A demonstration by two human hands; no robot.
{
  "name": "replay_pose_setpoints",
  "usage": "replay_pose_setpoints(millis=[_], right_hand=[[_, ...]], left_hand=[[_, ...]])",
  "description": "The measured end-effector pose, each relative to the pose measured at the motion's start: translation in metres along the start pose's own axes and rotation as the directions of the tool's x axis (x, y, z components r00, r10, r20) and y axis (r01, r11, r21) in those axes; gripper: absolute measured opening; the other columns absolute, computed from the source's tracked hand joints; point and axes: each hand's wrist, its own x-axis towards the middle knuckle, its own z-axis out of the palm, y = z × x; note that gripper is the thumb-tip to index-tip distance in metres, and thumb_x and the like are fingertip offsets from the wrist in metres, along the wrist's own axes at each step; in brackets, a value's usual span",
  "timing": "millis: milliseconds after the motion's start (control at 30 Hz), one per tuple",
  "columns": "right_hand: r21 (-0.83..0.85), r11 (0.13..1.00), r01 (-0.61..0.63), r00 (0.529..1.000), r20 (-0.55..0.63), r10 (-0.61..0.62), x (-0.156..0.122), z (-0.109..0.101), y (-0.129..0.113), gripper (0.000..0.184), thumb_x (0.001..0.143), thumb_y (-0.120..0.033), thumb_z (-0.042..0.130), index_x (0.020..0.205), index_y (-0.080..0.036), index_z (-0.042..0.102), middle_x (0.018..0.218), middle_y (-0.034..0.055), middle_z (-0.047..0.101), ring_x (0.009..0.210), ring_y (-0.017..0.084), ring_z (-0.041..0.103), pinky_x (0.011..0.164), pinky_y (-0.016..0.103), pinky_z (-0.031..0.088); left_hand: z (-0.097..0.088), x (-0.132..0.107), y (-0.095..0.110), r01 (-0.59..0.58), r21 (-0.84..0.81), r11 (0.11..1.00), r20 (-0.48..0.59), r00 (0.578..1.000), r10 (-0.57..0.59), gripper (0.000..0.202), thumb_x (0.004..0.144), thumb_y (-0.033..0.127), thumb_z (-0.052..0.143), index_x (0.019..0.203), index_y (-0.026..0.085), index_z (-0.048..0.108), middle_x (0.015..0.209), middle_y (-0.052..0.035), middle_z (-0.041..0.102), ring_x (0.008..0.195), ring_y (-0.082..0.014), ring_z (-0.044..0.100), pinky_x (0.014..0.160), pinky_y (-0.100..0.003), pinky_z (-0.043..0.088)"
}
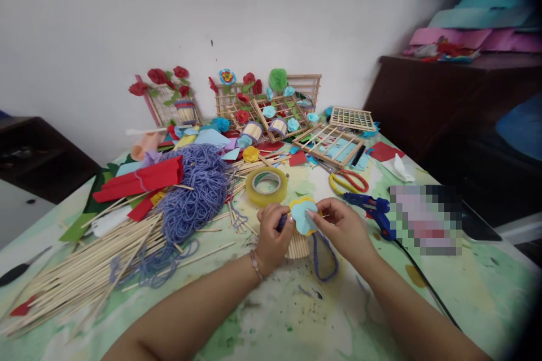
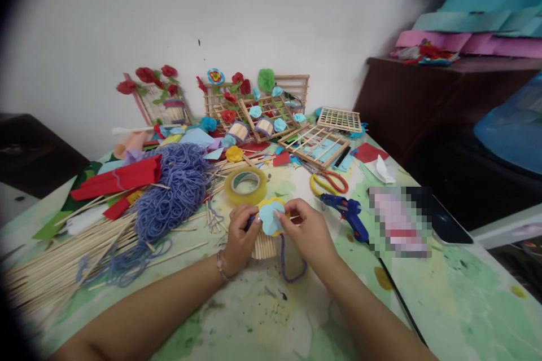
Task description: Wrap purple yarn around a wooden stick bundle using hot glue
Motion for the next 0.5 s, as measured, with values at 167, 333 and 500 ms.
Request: replay_pose_setpoints(millis=[167,333,500], right_hand=[[0.011,1.000,0.006,0.999,-0.036,-0.005,-0.0022,0.0029,-0.0002,0.021,0.075,-0.040,0.069,0.074,-0.021,0.060,0.069,0.0021,0.067,0.063,0.017,0.063,0.058,0.029,0.051],[-0.007,1.000,0.019,0.999,-0.050,-0.019,-0.0042,0.0063,0.0013,0.020,0.075,-0.039,0.068,0.075,-0.021,0.060,0.069,0.0017,0.065,0.062,0.016,0.059,0.058,0.029,0.049],[-0.002,0.999,0.032,0.999,-0.018,-0.032,-0.0053,0.0081,0.0026,0.020,0.076,-0.039,0.068,0.076,-0.022,0.059,0.070,0.0014,0.064,0.061,0.016,0.057,0.057,0.028,0.047]], left_hand=[[-0.0016,0.0004,0.0009,0.006,-0.022,1.000,0.022,1.000,-0.006,0.019,0.090,0.031,0.048,0.084,0.019,0.061,0.079,-0.0033,0.063,0.080,-0.0191,0.058,0.082,-0.036,0.039],[-0.0048,0.0003,0.0056,0.011,-0.055,0.998,0.086,0.996,-0.006,0.031,0.094,0.036,0.039,0.077,0.020,0.059,0.074,-0.0017,0.060,0.075,-0.0176,0.055,0.078,-0.035,0.037],[-0.0031,-0.0003,0.0082,0.043,0.017,0.999,0.047,0.998,-0.044,0.025,0.089,0.039,0.049,0.077,0.020,0.058,0.074,-0.0016,0.060,0.075,-0.0182,0.055,0.079,-0.036,0.038]])
